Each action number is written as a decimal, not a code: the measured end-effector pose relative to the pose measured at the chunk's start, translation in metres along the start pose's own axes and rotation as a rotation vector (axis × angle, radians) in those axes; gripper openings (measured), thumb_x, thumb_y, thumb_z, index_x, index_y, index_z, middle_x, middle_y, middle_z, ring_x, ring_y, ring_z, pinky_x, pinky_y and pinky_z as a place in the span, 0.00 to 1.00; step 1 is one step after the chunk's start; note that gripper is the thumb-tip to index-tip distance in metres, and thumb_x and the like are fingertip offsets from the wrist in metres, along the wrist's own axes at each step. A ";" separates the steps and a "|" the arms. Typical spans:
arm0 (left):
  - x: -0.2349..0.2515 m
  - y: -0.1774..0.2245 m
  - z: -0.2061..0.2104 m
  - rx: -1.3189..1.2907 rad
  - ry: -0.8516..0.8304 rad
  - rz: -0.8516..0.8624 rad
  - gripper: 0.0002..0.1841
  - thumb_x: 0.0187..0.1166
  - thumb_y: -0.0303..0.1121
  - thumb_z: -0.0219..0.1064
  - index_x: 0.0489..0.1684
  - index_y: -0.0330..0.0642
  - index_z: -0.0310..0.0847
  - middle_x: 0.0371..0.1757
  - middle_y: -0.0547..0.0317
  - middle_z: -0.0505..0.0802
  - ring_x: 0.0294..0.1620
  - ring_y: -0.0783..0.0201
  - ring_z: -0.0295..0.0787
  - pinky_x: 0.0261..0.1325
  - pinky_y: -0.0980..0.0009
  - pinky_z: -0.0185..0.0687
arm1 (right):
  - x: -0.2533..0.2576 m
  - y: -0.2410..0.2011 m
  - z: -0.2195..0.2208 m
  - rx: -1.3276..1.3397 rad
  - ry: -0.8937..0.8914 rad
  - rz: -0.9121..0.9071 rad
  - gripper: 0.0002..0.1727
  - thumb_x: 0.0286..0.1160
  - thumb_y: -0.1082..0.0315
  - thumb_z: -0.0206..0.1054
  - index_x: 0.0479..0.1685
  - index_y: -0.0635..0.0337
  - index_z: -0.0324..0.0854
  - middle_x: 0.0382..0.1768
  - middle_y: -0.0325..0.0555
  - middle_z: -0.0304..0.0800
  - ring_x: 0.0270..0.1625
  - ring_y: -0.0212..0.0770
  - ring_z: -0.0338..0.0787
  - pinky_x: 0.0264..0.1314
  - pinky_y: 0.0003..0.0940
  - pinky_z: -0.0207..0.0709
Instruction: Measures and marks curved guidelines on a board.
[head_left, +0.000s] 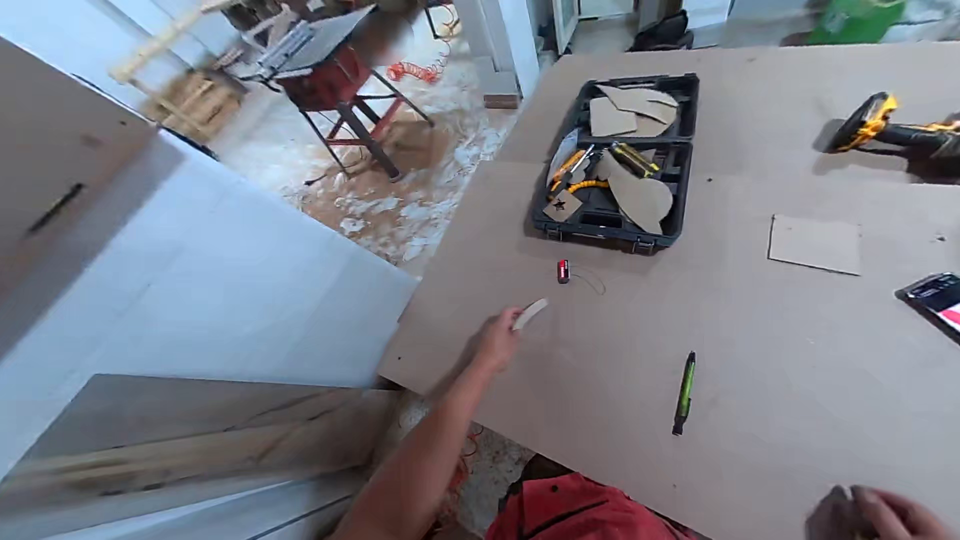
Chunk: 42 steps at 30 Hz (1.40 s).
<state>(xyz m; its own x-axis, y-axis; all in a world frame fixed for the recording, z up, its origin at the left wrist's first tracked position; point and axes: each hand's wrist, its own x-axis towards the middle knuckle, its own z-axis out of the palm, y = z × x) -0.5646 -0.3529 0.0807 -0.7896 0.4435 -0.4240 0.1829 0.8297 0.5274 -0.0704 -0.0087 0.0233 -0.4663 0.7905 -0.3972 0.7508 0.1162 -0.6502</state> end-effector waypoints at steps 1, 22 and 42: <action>-0.011 -0.020 -0.017 0.006 0.024 -0.028 0.24 0.88 0.31 0.62 0.83 0.49 0.69 0.62 0.44 0.91 0.61 0.45 0.91 0.67 0.42 0.84 | 0.022 -0.001 -0.004 -0.073 0.020 -0.052 0.26 0.86 0.49 0.59 0.62 0.65 0.84 0.50 0.59 0.92 0.52 0.48 0.92 0.61 0.51 0.84; 0.152 -0.141 -0.093 0.176 0.052 0.436 0.22 0.75 0.41 0.78 0.67 0.49 0.88 0.55 0.52 0.92 0.58 0.50 0.87 0.65 0.45 0.82 | -0.031 -0.305 0.391 -0.304 0.189 -0.588 0.26 0.80 0.53 0.62 0.78 0.43 0.81 0.83 0.36 0.77 0.89 0.42 0.69 0.92 0.55 0.59; 0.171 -0.130 -0.061 0.071 0.228 0.530 0.11 0.79 0.41 0.74 0.52 0.48 0.92 0.43 0.57 0.93 0.47 0.57 0.88 0.58 0.54 0.83 | 0.014 -0.323 0.405 -0.401 0.229 -0.624 0.32 0.87 0.49 0.50 0.88 0.48 0.69 0.91 0.35 0.64 0.95 0.39 0.54 0.98 0.51 0.46</action>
<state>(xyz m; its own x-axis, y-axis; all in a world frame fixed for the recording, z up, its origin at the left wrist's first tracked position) -0.7589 -0.4055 -0.0154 -0.6843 0.7269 0.0578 0.6201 0.5384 0.5706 -0.5086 -0.2782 -0.0348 -0.7827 0.6069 0.1378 0.5134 0.7548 -0.4083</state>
